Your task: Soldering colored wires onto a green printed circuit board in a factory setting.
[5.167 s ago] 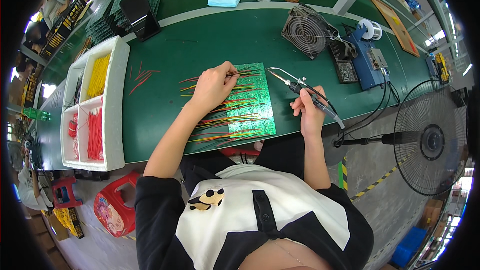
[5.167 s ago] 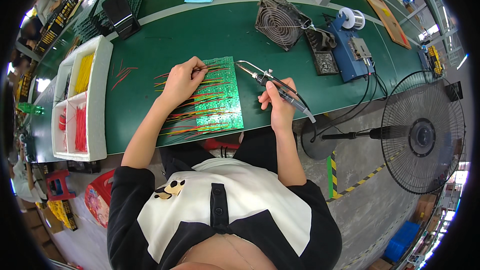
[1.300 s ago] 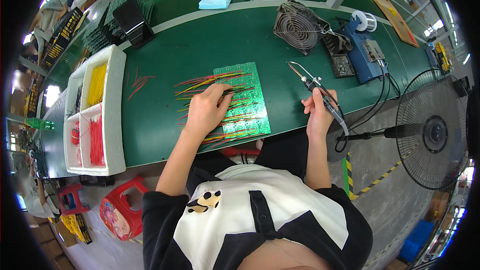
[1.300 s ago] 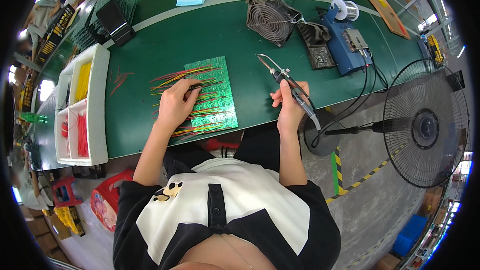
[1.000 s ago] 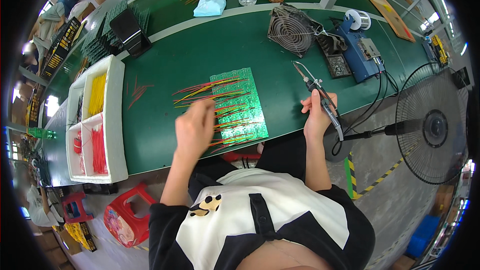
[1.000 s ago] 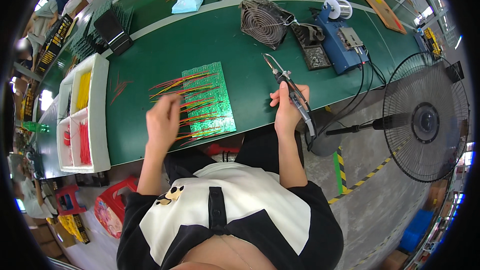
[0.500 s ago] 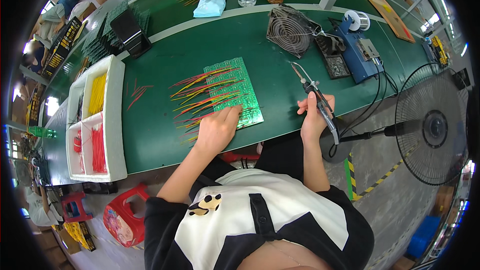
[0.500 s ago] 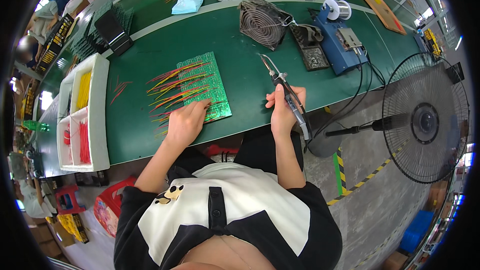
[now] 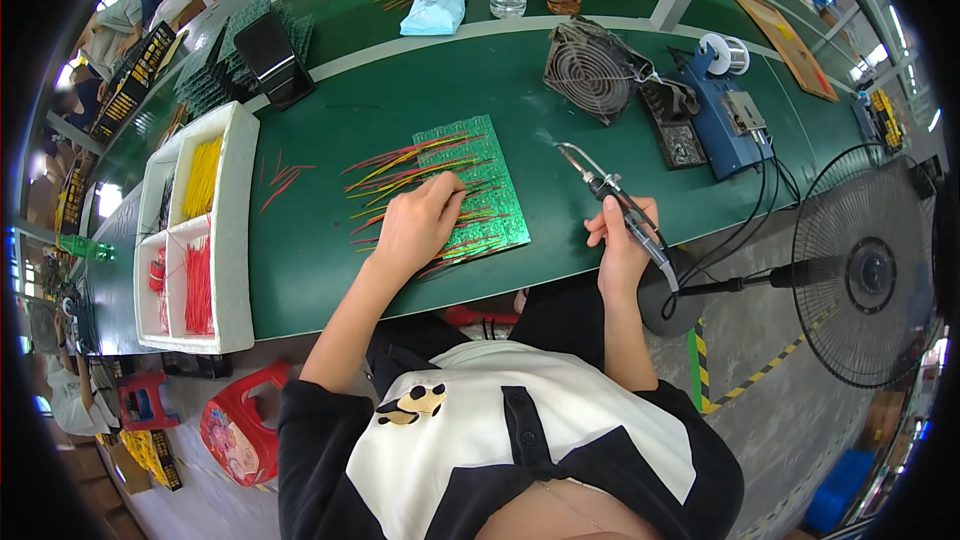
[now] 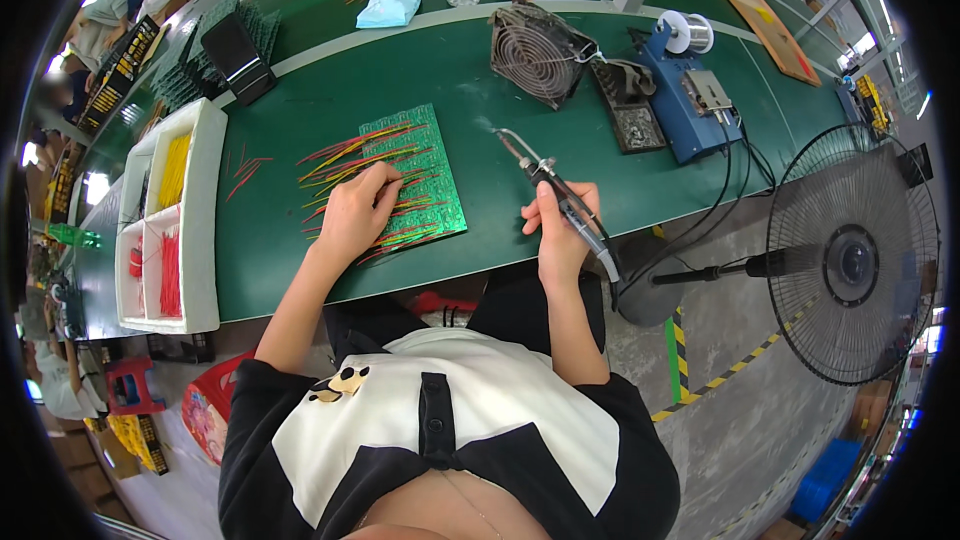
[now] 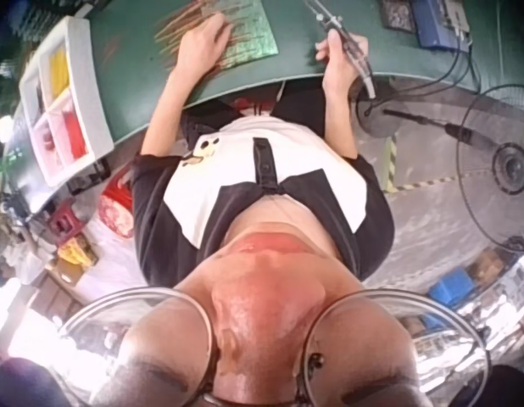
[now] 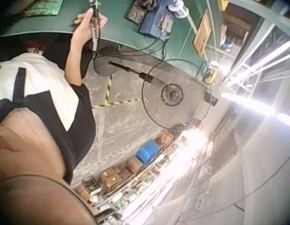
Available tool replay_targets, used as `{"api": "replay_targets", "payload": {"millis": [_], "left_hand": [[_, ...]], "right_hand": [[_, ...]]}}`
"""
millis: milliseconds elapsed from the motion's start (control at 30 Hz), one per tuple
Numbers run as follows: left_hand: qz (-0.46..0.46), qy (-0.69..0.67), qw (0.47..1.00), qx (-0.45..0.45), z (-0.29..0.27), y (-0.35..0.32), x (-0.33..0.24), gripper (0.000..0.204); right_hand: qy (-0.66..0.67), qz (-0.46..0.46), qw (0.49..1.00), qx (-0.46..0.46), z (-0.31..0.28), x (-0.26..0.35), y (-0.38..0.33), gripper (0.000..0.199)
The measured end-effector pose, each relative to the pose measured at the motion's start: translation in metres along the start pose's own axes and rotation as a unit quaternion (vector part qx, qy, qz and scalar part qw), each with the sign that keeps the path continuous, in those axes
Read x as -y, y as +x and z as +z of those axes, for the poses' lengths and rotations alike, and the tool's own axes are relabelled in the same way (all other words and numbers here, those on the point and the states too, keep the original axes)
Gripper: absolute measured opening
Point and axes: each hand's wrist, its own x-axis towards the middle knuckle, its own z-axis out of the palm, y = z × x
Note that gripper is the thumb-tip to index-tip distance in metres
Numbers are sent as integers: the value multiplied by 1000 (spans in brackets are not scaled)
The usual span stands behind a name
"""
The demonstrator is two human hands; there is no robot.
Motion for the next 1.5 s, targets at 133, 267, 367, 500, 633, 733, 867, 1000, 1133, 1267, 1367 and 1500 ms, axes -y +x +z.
{"api": "replay_targets", "payload": {"millis": [133, 267, 367, 500, 633, 733, 867, 1000, 1133, 1267, 1367, 1500], "left_hand": [[25, 18, 1000, -3, 4, -4, 3, 7], [51, 35, 998, -7, 5, -6, 5, 7], [53, 44, 998, -6, 6, -7, 7, 7], [55, 40, 998, -5, 6, -7, 8, 7], [36, 23, 999, 4, 4, -8, 6, 7], [34, 24, 999, 6, 5, -9, 8, 7], [47, 31, 998, -2, 6, -9, 9, 8], [23, 26, 999, 21, 4, -9, 8, 6], [49, 29, 998, -4, 7, -9, 10, 8], [47, 28, 998, -2, 7, -9, 10, 7], [48, 25, 999, -4, 7, -9, 11, 8], [49, 26, 998, -1, 6, -9, 10, 8]], "right_hand": [[-6, 18, 999, 29, 6, 3, -8, 19], [-7, 21, 999, 39, 7, 4, -11, 19], [-1, 25, 999, 47, 9, 3, -13, 17], [-10, 33, 997, 69, 10, 3, -16, 18], [3, 46, 995, 88, 10, 2, -16, 21], [11, 40, 994, 103, 9, 1, -16, 20], [-2, 58, 991, 120, 9, 2, -16, 20], [-9, 65, 989, 131, 10, 4, -17, 21], [-10, 66, 989, 132, 9, 3, -17, 21], [-23, 58, 990, 130, 9, 2, -17, 22], [-30, 60, 989, 132, 9, 2, -17, 21], [-11, 40, 992, 117, 7, 0, -16, 19]]}}
